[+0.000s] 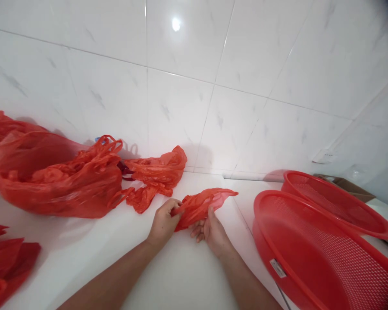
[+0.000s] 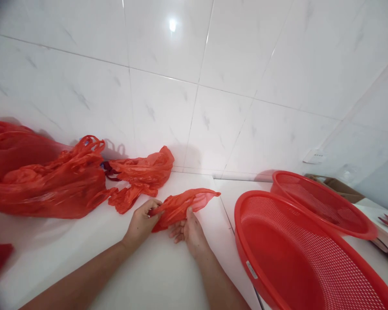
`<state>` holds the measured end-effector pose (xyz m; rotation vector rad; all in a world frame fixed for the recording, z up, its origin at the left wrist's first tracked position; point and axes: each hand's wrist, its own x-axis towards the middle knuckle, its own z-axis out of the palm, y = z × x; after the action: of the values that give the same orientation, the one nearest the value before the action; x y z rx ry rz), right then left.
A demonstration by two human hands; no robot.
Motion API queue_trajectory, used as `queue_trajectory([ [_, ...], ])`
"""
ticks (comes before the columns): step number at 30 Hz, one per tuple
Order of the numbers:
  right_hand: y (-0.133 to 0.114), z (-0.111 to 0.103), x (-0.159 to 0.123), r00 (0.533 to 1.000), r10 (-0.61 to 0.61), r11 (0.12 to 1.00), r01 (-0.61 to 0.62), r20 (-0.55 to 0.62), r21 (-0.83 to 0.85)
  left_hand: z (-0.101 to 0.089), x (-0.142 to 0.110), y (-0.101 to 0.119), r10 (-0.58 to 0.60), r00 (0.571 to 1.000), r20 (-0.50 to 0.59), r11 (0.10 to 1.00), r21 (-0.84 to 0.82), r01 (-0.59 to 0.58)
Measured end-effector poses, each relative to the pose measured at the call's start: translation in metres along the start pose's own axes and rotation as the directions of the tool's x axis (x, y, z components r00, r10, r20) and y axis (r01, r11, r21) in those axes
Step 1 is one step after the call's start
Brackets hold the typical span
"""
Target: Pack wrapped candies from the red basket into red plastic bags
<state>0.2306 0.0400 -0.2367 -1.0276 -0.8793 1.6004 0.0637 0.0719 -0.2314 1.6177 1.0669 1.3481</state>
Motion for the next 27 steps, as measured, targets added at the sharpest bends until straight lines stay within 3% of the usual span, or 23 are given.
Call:
queue_trajectory([
  [4,-0.003,-0.003,0.0,0.995,-0.082,0.992,0.087,-0.058,0.088,0.007,-0.009,0.008,0.078,0.978,0.193,0.993,0.076,-0.094],
  [7,-0.007,-0.015,0.002,0.98,-0.153,0.974,0.172,-0.13,0.147,0.009,-0.011,0.007,0.042,0.97,0.24,0.993,0.094,-0.067],
  [9,-0.012,-0.027,0.005,0.962,-0.186,0.95,0.228,-0.197,0.214,0.006,-0.007,0.004,-0.035,0.985,0.168,0.998,0.057,0.025],
  [13,-0.021,-0.056,0.011,0.9,-0.267,0.885,0.371,-0.344,0.283,-0.006,0.009,-0.008,-0.16,0.983,-0.093,0.987,0.002,0.161],
  [17,-0.027,-0.074,0.013,0.865,-0.306,0.851,0.435,-0.397,0.293,-0.017,0.019,-0.015,-0.111,0.96,-0.259,0.991,0.038,0.125],
  [19,-0.027,-0.074,0.012,0.869,-0.322,0.856,0.437,-0.376,0.278,-0.018,0.016,-0.011,0.064,0.958,-0.281,0.983,0.182,-0.013],
  [21,-0.026,-0.069,0.009,0.881,-0.333,0.87,0.425,-0.336,0.252,-0.016,0.01,-0.004,0.356,0.919,-0.168,0.872,0.413,-0.263],
  [23,-0.025,-0.062,0.006,0.899,-0.332,0.89,0.398,-0.284,0.221,-0.011,0.004,0.004,0.57,0.82,0.054,0.672,0.544,-0.503],
  [25,-0.024,-0.054,0.002,0.92,-0.319,0.912,0.363,-0.226,0.193,-0.005,0.001,0.009,0.602,0.762,0.239,0.562,0.551,-0.617],
  [27,-0.023,-0.047,-0.001,0.939,-0.299,0.93,0.327,-0.172,0.167,-0.001,0.001,0.011,0.528,0.766,0.367,0.524,0.57,-0.633],
])
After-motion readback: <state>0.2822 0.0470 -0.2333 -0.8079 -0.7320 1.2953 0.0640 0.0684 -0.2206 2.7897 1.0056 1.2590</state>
